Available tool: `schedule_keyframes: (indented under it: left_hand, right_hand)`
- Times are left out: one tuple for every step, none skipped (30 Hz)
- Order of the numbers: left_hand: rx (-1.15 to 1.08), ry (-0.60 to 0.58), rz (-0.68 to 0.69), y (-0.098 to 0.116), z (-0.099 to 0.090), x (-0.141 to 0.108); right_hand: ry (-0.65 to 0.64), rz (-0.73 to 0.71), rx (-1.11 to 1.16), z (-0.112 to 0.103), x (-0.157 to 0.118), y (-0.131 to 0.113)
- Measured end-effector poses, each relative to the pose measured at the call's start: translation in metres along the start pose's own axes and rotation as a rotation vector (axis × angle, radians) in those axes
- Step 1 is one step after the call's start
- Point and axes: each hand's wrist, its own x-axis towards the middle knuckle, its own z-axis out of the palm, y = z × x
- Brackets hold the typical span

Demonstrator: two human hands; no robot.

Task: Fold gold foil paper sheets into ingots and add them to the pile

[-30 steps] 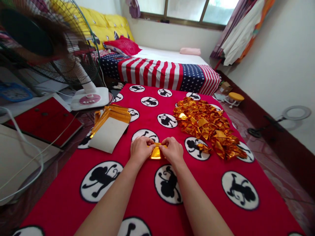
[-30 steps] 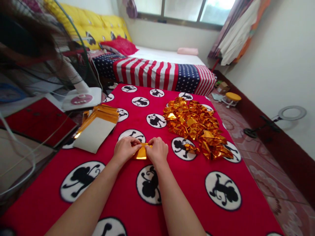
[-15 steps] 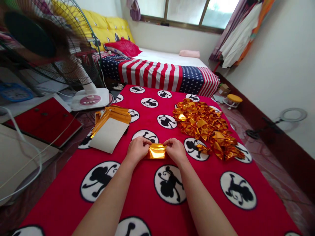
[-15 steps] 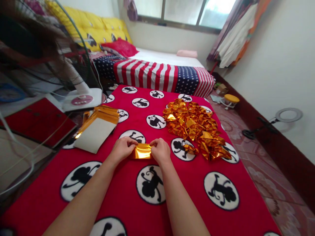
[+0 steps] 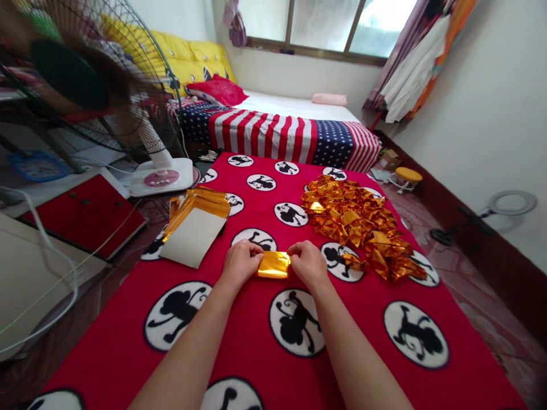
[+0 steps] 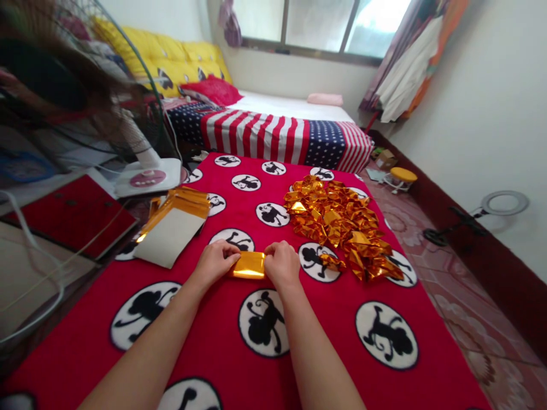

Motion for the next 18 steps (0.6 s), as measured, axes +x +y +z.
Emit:
schedule_keyframes:
  left_hand:
    - [0.003,0.004,0.010,0.000,0.000,0.000]
    - [0.007,0.008,0.020,0.000,0.001,0.000]
    - [0.010,0.013,0.028,-0.001,0.001,0.000]
    - [0.012,0.016,0.036,-0.001,0.001,0.000]
    - [0.014,0.019,0.041,-0.001,0.001,0.000]
    - [0.014,0.021,0.044,-0.001,0.001,-0.001]
    - [0.011,0.023,0.046,-0.001,0.001,-0.001]
    - [0.005,0.024,0.048,-0.001,0.001,-0.001]
    - [-0.003,0.024,0.046,-0.002,0.001,-0.001]
    - [-0.011,0.025,0.042,-0.002,0.001,-0.001]
    - [-0.018,0.028,0.038,-0.002,0.002,-0.001]
    - [-0.021,0.030,0.036,-0.003,0.002,-0.001]
    - [-0.022,0.034,0.034,-0.003,0.003,-0.001]
    - [-0.022,0.036,0.034,-0.003,0.003,-0.001]
    - [-0.021,0.036,0.035,-0.004,0.002,0.000]
    - [-0.019,0.031,0.035,-0.003,0.002,-0.001]
    - [-0.009,0.023,0.031,-0.002,0.000,-0.001]
    - [0.014,0.018,0.025,0.000,-0.001,-0.002]
  right_hand:
    - [0.076,-0.036,-0.061,0.001,-0.006,-0.007]
    - [0.119,-0.097,-0.077,0.004,-0.013,-0.015]
    - [0.126,-0.159,-0.068,0.009,-0.021,-0.024]
    - [0.111,-0.226,-0.051,0.015,-0.029,-0.032]
    - [0.089,-0.282,-0.041,0.022,-0.036,-0.039]
    - [0.065,-0.322,-0.041,0.030,-0.044,-0.045]
    - [0.031,-0.356,-0.050,0.036,-0.049,-0.048]
    - [-0.010,-0.383,-0.061,0.042,-0.054,-0.050]
    - [-0.036,-0.386,-0.072,0.046,-0.057,-0.048]
    - [-0.055,-0.383,-0.088,0.047,-0.059,-0.045]
    - [-0.064,-0.370,-0.106,0.047,-0.060,-0.039]
    - [-0.067,-0.354,-0.126,0.045,-0.059,-0.032]
    - [-0.063,-0.332,-0.147,0.042,-0.058,-0.024]
    - [-0.058,-0.312,-0.167,0.038,-0.057,-0.016]
    - [-0.051,-0.295,-0.188,0.034,-0.056,-0.008]
    - [-0.042,-0.280,-0.206,0.031,-0.056,0.000]
    - [-0.036,-0.275,-0.221,0.029,-0.055,0.005]
    - [-0.031,-0.278,-0.232,0.028,-0.055,0.010]
